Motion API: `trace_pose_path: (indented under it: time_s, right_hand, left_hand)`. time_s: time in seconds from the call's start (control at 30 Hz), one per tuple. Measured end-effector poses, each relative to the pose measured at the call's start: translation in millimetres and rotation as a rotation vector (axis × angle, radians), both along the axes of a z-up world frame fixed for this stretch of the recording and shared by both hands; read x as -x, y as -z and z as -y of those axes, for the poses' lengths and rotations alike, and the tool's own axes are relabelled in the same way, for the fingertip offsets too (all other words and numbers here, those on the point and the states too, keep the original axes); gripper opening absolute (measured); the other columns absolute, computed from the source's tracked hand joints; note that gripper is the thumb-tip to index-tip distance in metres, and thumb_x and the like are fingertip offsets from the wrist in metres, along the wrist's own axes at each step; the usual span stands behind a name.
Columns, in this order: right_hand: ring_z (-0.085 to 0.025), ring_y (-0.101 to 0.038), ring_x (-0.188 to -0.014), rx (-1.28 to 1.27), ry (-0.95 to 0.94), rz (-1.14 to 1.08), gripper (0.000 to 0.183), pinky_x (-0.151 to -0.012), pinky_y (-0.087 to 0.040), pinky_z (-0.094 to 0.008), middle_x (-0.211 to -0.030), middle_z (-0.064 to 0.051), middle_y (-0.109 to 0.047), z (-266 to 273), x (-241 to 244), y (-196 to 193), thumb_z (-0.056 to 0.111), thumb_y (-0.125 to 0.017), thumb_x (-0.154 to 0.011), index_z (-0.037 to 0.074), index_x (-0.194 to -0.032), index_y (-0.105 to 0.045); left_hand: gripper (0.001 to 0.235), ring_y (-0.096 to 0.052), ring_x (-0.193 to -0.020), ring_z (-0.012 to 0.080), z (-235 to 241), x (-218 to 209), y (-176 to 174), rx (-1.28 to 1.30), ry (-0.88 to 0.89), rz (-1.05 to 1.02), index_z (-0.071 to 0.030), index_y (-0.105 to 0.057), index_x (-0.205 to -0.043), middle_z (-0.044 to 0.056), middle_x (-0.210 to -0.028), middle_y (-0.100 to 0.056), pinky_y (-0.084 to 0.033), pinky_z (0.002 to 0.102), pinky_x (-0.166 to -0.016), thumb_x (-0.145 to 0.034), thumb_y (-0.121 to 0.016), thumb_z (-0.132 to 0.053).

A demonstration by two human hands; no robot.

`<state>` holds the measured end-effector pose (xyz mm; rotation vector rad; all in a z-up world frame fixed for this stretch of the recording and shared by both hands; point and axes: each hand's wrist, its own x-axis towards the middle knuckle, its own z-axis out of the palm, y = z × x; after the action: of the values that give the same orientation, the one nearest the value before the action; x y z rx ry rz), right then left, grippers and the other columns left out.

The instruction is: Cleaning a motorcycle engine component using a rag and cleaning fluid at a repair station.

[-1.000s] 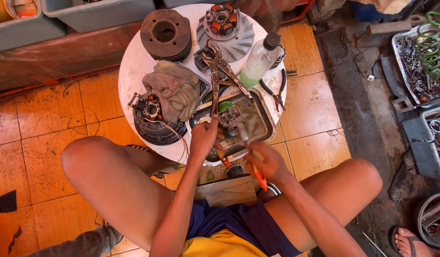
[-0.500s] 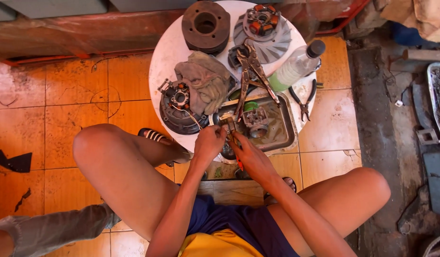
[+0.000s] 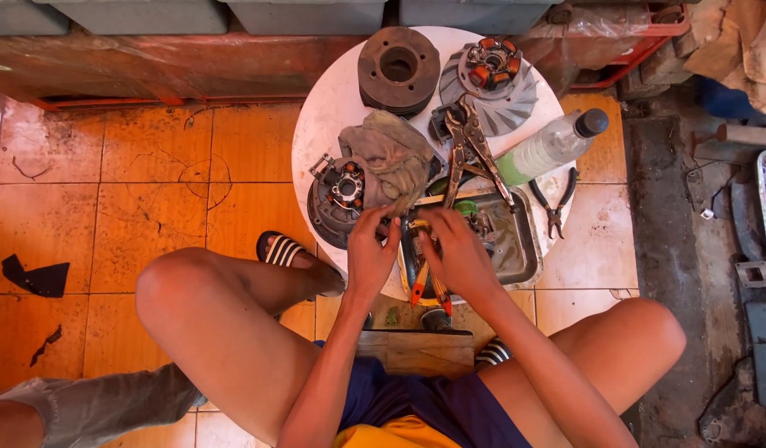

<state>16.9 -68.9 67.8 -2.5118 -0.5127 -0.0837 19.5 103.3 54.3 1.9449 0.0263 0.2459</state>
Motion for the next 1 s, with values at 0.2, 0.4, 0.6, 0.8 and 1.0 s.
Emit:
trace_pose_path:
  time_s: [0.2,0.4,0.6,0.8,1.0]
  right_hand:
    - [-0.043,-0.062,-0.113,0.032,0.262,-0.221,0.074,-0.072,-0.065,-0.053,-0.129,-0.027,-0.047,-51,-69,7,0.040,-0.067,-0.102,-0.007,-0.150,-0.039]
    - [-0.048,-0.066,-0.104,-0.321,0.313,-0.199,0.038,-0.073,-0.064,-0.052,-0.121,-0.027,-0.059,-27,-99,77,0.013,-0.059,-0.105,-0.008,-0.137,-0.056]
    - [-0.021,-0.074,-0.073,-0.995,0.479,-0.393,0.022,-0.078,-0.067,-0.042,-0.109,-0.007,-0.058,-22,-93,16,0.025,-0.049,-0.108,0.012,-0.120,-0.063]
    - [-0.030,-0.065,-0.124,-1.569,0.376,-0.294,0.037,-0.109,-0.055,-0.050,-0.135,-0.019,-0.064,5,-100,5,0.025,-0.059,-0.108,0.011,-0.142,-0.056]
    - [-0.021,-0.074,-0.066,-1.650,0.377,-0.420,0.021,-0.069,-0.065,-0.031,-0.077,-0.013,-0.073,-16,-77,-124,0.035,-0.057,-0.104,0.015,-0.109,-0.055]
  left_hand:
    - [0.022,-0.071,-0.091,0.0338,-1,-7,18,0.030,-0.075,0.028,-0.003,-0.071,-0.119,0.016,-0.117,-0.067,-0.059,0.045,-0.070,-0.098,-0.065,-0.009]
    - [0.029,-0.063,-0.110,0.0404,1,-6,1,0.179,-0.055,-0.077,0.002,-0.056,-0.133,0.021,-0.130,-0.055,-0.060,0.054,-0.079,-0.107,-0.051,-0.010]
    - [0.035,-0.067,-0.119,0.0362,16,-13,39,0.555,-0.141,-0.197,0.000,-0.059,-0.133,0.024,-0.130,-0.063,-0.058,0.049,-0.095,-0.101,-0.063,-0.014]
    - [0.030,-0.065,-0.121,0.0391,32,-18,25,0.897,-0.145,-0.235,0.006,-0.054,-0.129,0.027,-0.129,-0.060,-0.053,0.050,-0.106,-0.104,-0.053,-0.011]
    - [0.043,-0.064,-0.122,0.0449,47,-9,35,1.035,0.086,-0.468,0.011,-0.038,-0.142,0.036,-0.142,-0.048,-0.054,0.056,-0.106,-0.107,-0.038,-0.014]
